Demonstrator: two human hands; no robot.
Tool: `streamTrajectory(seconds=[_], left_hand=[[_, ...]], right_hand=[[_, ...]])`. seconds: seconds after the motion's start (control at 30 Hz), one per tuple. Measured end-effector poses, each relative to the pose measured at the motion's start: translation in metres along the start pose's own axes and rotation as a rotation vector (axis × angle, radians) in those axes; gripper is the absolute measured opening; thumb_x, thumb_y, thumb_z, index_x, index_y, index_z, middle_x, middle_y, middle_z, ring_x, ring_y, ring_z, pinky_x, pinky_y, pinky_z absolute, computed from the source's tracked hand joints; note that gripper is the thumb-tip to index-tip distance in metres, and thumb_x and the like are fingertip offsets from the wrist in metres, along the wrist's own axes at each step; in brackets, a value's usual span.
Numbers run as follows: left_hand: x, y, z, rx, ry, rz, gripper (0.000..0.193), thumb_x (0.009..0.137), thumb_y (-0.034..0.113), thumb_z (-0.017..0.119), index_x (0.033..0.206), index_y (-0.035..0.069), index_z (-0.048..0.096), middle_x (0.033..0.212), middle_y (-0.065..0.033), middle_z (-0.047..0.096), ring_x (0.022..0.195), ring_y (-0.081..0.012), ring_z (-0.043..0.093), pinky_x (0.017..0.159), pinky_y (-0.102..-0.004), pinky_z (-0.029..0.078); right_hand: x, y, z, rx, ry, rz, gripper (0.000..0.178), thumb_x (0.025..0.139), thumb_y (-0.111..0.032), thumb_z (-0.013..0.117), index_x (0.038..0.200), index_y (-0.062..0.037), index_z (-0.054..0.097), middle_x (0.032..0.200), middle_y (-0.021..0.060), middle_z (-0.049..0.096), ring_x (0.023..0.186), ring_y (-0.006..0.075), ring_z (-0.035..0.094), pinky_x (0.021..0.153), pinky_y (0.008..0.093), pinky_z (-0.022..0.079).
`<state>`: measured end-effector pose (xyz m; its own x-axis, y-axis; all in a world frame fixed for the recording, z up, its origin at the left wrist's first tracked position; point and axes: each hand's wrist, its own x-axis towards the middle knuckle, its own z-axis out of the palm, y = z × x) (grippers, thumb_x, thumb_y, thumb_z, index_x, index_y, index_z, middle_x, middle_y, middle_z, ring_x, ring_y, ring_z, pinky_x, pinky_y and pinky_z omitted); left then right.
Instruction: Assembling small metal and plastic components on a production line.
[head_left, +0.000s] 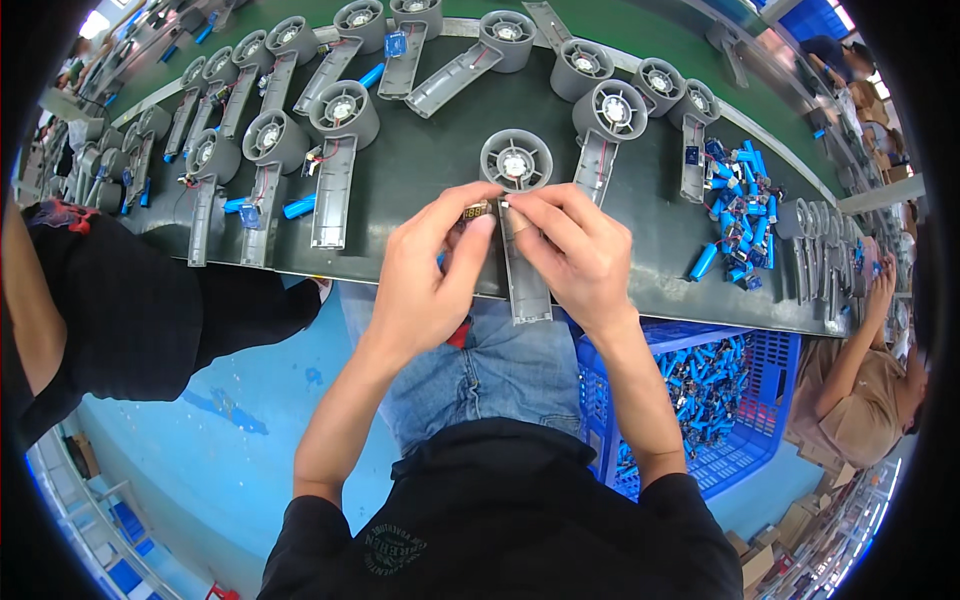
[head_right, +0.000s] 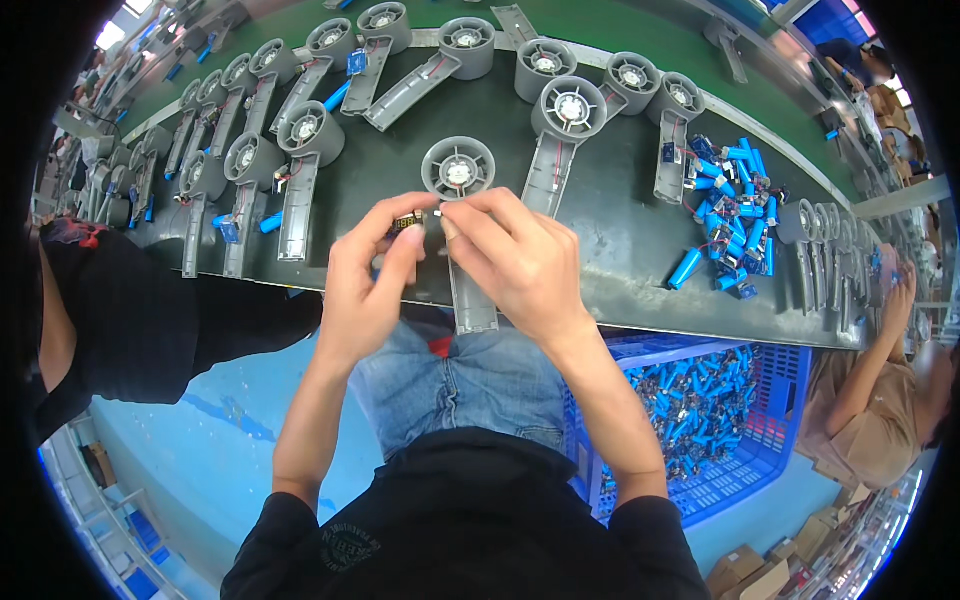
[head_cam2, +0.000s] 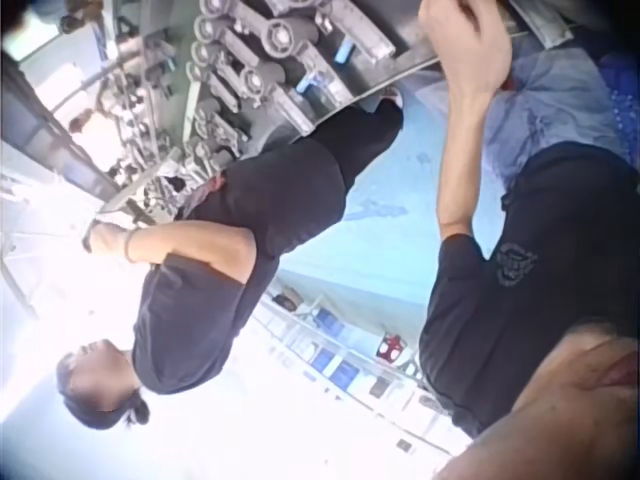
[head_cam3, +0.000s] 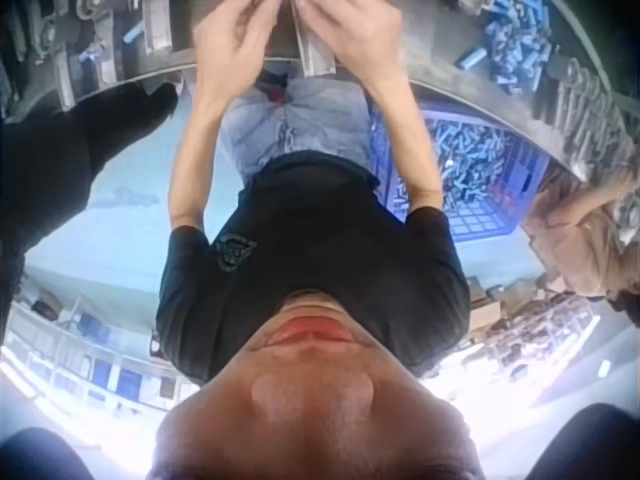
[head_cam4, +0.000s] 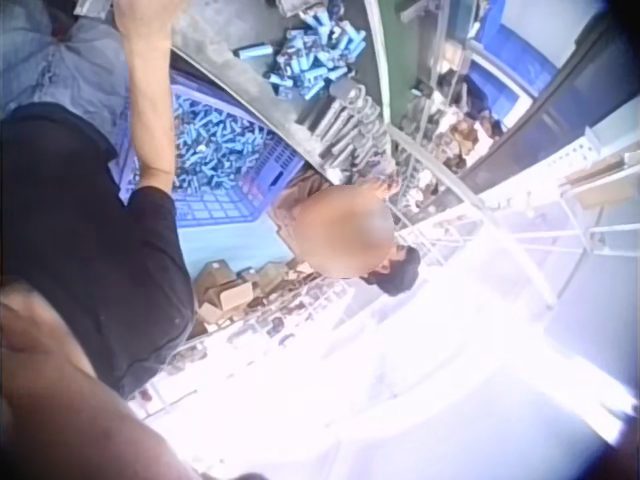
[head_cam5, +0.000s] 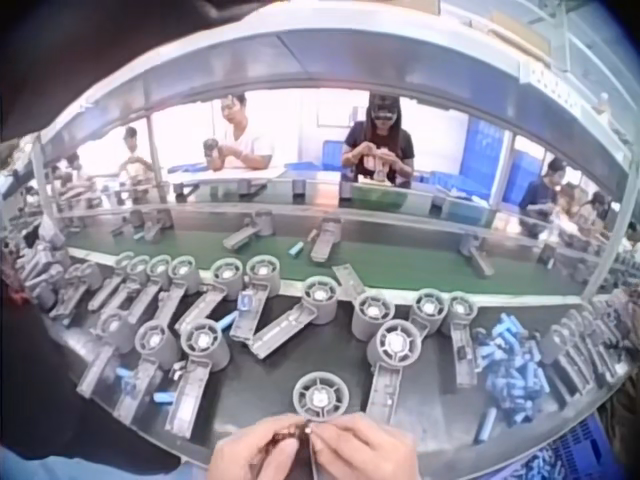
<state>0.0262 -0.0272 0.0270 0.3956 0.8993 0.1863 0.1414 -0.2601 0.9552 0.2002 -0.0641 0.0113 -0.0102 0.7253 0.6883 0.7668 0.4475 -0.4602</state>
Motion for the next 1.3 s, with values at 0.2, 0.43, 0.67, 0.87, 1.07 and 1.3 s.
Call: streamTrajectory(seconds=[0.2, 0.43, 0.67, 0.87, 1.07, 1.3], left_hand=[[-0.012, -0.015, 0.003, 0.016, 0.049, 0.111, 0.033, 0.095, 0.000, 0.059, 0.128, -0.001, 0.059, 0.098, -0.0142, 0.069, 0.077, -0.0181, 0.065, 0.068, -0.0302, 0.051], [-0.012, -0.016, 0.005, 0.165, 0.100, 0.203, 0.032, 0.091, 0.000, 0.067, 0.123, -0.001, 0.066, 0.089, -0.0133, 0.070, 0.073, -0.0193, 0.065, 0.066, -0.0297, 0.052], [-0.009, -0.022, 0.003, 0.200, 0.074, 0.325, 0.037, 0.088, -0.003, 0.068, 0.124, -0.001, 0.066, 0.099, -0.0153, 0.069, 0.081, -0.0234, 0.067, 0.071, -0.0324, 0.053], [0.000, -0.020, -0.008, 0.396, 0.013, 0.504, 0.036, 0.086, -0.004, 0.067, 0.122, -0.005, 0.065, 0.109, -0.0171, 0.067, 0.093, -0.0296, 0.066, 0.078, -0.0364, 0.053], [-0.002, -0.024, -0.006, 0.304, -0.009, 0.425, 0.033, 0.087, -0.004, 0.066, 0.120, -0.006, 0.066, 0.107, -0.0175, 0.068, 0.089, -0.0290, 0.067, 0.077, -0.0352, 0.054], [-0.001, -0.027, -0.007, 0.098, -0.067, 0.320, 0.030, 0.089, -0.005, 0.063, 0.119, -0.007, 0.065, 0.101, -0.0167, 0.068, 0.080, -0.0233, 0.066, 0.071, -0.0303, 0.052]], right_hand=[[-0.002, -0.001, 0.002, 0.107, -0.030, 0.087, 0.023, 0.077, 0.003, 0.076, 0.099, -0.0034, 0.074, 0.089, 0.0050, 0.066, 0.065, 0.0116, 0.062, 0.053, 0.0252, 0.048], [0.000, -0.001, 0.004, 0.098, -0.029, 0.077, 0.020, 0.077, 0.002, 0.077, 0.096, -0.0027, 0.075, 0.088, 0.0047, 0.065, 0.059, 0.0085, 0.057, 0.048, 0.0231, 0.044], [0.005, -0.001, 0.001, 0.058, -0.047, 0.071, 0.017, 0.074, -0.002, 0.078, 0.090, -0.0039, 0.074, 0.082, 0.0031, 0.065, 0.058, 0.0104, 0.056, 0.049, 0.0248, 0.043], [0.018, 0.003, -0.010, -0.044, -0.163, -0.065, 0.016, 0.071, -0.008, 0.080, 0.085, -0.0071, 0.072, 0.080, 0.0017, 0.064, 0.069, 0.0190, 0.060, 0.061, 0.0322, 0.045], [0.012, 0.006, -0.002, 0.007, -0.077, -0.047, 0.016, 0.071, -0.004, 0.080, 0.084, -0.0066, 0.072, 0.081, 0.0015, 0.065, 0.063, 0.0148, 0.058, 0.056, 0.0275, 0.044], [0.006, 0.008, 0.005, 0.112, -0.048, -0.023, 0.017, 0.071, 0.003, 0.078, 0.084, -0.0041, 0.070, 0.082, 0.0029, 0.064, 0.058, 0.0087, 0.054, 0.046, 0.0224, 0.040]])
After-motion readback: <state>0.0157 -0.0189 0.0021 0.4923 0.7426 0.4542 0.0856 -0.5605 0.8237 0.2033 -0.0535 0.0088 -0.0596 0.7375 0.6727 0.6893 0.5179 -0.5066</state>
